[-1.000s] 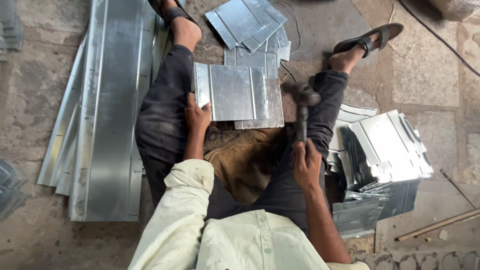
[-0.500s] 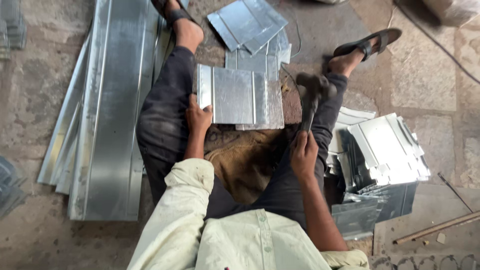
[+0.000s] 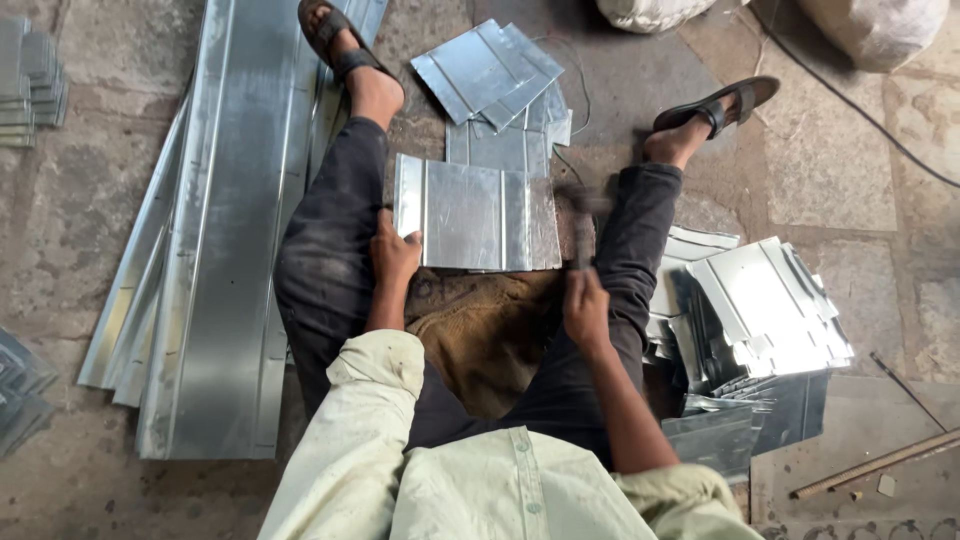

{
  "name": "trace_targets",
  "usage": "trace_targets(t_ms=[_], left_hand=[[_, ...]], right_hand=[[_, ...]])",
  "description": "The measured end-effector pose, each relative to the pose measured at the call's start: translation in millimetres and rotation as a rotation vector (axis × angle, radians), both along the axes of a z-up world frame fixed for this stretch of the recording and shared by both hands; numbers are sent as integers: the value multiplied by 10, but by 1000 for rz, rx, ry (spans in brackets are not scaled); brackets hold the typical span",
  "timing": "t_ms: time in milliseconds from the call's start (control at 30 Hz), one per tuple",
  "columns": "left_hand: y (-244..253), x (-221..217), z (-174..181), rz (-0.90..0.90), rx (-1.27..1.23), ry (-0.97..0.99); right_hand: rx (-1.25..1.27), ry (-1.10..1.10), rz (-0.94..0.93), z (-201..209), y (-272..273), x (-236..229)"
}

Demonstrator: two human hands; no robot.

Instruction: The person sits on the floor and uses a hammer to repeatedly strike a small metal sheet placed on a brick. They adjust the sheet's position and continue hammering it flat throughout the video.

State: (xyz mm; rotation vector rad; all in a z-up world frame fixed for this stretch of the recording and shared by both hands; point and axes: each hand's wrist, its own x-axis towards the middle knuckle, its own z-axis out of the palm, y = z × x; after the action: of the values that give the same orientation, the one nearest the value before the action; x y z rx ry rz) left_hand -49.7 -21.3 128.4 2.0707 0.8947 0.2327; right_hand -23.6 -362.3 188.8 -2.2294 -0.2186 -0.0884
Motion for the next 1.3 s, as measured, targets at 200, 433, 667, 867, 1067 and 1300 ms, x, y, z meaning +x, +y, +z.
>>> trace_targets(t_ms=[200,433,667,867,1067,1300], left_hand=[[26,-40,-266,-13,72,-29],[30,-34,-333,-36,96,-53],[37,-84,-308,-58,69,35],[53,-51,-260,-38,81,-36],[64,-20,-391,15,188,-3],[114,-16,-396,11,91,-57]], right_hand=[[10,111,-29,109,-63,131],[-186,72,82,-56,23,343],[71,-21,1,-65,204,210],[-96,132,-41,97,338,586],[-179,129,29,-209,416,699],[-171,103,-50,-389,146,473]])
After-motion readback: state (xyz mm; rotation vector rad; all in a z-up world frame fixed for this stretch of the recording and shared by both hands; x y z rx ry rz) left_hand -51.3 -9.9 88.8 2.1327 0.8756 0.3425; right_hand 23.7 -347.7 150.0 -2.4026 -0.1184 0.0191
